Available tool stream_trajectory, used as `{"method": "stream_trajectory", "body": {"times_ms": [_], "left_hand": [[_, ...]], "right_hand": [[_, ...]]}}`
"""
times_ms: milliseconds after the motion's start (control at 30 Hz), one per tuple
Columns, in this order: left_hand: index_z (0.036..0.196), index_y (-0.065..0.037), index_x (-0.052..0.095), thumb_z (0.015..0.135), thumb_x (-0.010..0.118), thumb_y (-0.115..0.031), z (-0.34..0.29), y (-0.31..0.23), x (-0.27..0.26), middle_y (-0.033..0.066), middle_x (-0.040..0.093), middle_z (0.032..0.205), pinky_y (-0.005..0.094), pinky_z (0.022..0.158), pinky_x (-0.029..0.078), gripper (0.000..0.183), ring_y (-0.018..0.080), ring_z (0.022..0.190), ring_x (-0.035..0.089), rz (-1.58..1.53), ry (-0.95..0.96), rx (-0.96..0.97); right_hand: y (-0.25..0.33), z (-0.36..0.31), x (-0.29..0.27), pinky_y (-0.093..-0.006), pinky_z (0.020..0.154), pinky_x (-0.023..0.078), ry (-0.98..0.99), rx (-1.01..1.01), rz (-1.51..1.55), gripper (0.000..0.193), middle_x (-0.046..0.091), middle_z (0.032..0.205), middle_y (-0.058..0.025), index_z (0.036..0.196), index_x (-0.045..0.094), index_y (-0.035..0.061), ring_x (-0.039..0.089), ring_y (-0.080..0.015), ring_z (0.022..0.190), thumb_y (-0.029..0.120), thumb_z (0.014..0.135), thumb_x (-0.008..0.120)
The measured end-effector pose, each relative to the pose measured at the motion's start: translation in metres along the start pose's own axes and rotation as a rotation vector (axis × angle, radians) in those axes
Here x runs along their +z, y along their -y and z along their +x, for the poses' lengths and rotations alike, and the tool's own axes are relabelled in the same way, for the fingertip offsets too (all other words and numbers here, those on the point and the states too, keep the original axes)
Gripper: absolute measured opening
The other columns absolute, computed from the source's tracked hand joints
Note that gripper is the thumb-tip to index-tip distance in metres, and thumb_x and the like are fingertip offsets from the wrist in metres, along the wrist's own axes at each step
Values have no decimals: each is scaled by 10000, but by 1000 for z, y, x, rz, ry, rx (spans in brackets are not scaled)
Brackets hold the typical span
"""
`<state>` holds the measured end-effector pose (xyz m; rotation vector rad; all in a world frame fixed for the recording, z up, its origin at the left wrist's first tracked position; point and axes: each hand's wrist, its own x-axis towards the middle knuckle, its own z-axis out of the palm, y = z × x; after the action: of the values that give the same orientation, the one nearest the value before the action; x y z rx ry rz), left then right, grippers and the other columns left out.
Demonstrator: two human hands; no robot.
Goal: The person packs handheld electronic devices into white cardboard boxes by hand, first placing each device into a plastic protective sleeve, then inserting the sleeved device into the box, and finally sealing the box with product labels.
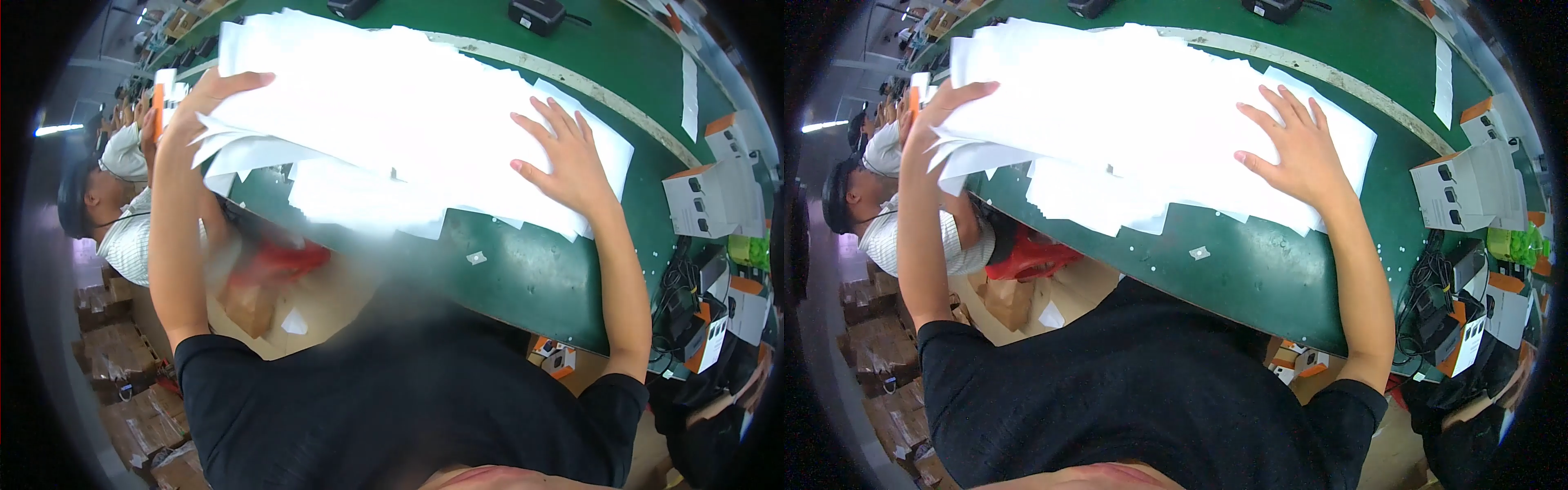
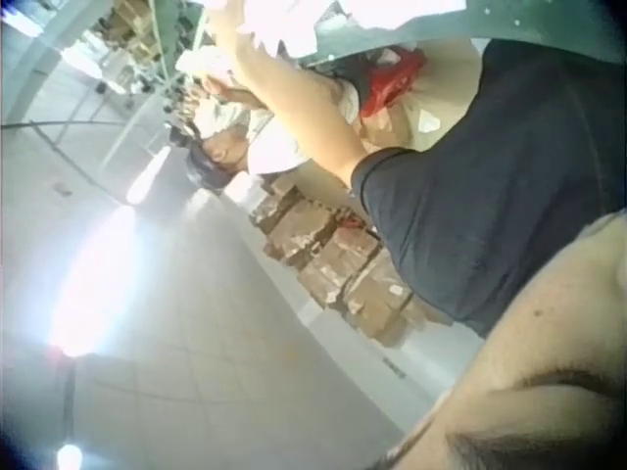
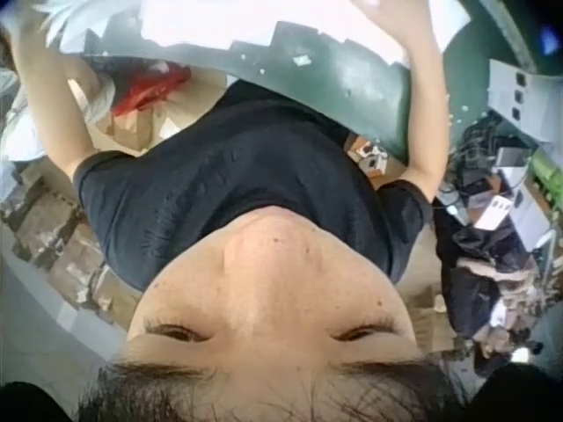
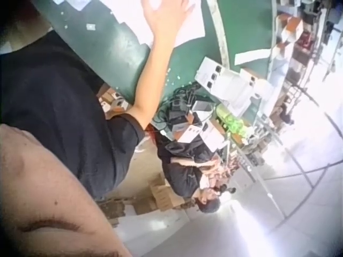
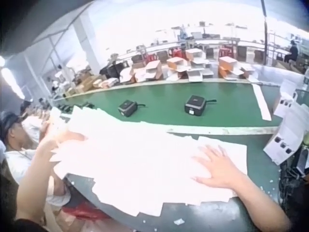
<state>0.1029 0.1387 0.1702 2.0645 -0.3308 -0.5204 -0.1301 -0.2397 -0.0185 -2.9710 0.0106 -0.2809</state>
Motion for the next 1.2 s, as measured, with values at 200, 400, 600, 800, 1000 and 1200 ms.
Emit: {"method": "stream_trajectory", "body": {"times_ms": [200, 400, 600, 800, 1000, 1200], "left_hand": [[1199, 23, 639, 793, 836, -318, -24, -67, 19, 141, 689, 1024, 338, 796, 560, 565, 225, 885, 688, 13, -238, 114], [1174, -31, 695, 811, 834, -358, -34, -99, 60, 119, 704, 1021, 304, 787, 563, 509, 196, 902, 694, -268, -212, 172], [1113, 3, 730, 783, 855, -333, 34, -42, 189, 98, 730, 1007, 310, 868, 532, 487, 166, 918, 683, -247, 222, 172], [1270, 110, 593, 794, 830, -341, 41, 12, 270, 248, 698, 1147, 396, 925, 538, 698, 322, 1043, 685, 219, 329, 69], [1314, 57, 591, 868, 757, -454, 19, -1, 236, 265, 700, 1151, 395, 915, 555, 697, 359, 1051, 700, 547, -60, 498], [1225, -22, 677, 976, 660, -304, 13, 31, 134, 178, 716, 1169, 372, 875, 559, 376, 289, 1064, 696, 315, -404, 454]], "right_hand": [[-7, -3, 0, -539, 1239, 194, -61, 2, 100, 592, 420, 1586, -106, 1457, 546, 276, 329, -310, 1501, 605, 965, 534], [-79, 16, -31, -419, 1195, 291, -453, 140, 1104, 476, 542, 1476, -88, 1425, 548, 113, 453, -243, 1412, 408, 1083, 397], [-139, -11, 3, -382, 1147, 368, -602, 455, 1506, 498, 579, 1414, -117, 1372, 584, 69, 518, -222, 1333, 422, 1074, 398], [-120, -11, -8, -361, 1180, 313, -593, 422, 1276, 471, 614, 1389, -100, 1354, 603, 53, 528, -225, 1333, 367, 1084, 378], [-107, -9, -7, -313, 1139, 332, -507, 396, 975, 406, 667, 1301, -81, 1256, 673, 51, 555, -195, 1283, 338, 1071, 453], [-114, -13, -2, -279, 1103, 342, -484, 413, 929, 368, 677, 1253, -68, 1234, 684, 44, 565, -165, 1228, 308, 1067, 489]]}}
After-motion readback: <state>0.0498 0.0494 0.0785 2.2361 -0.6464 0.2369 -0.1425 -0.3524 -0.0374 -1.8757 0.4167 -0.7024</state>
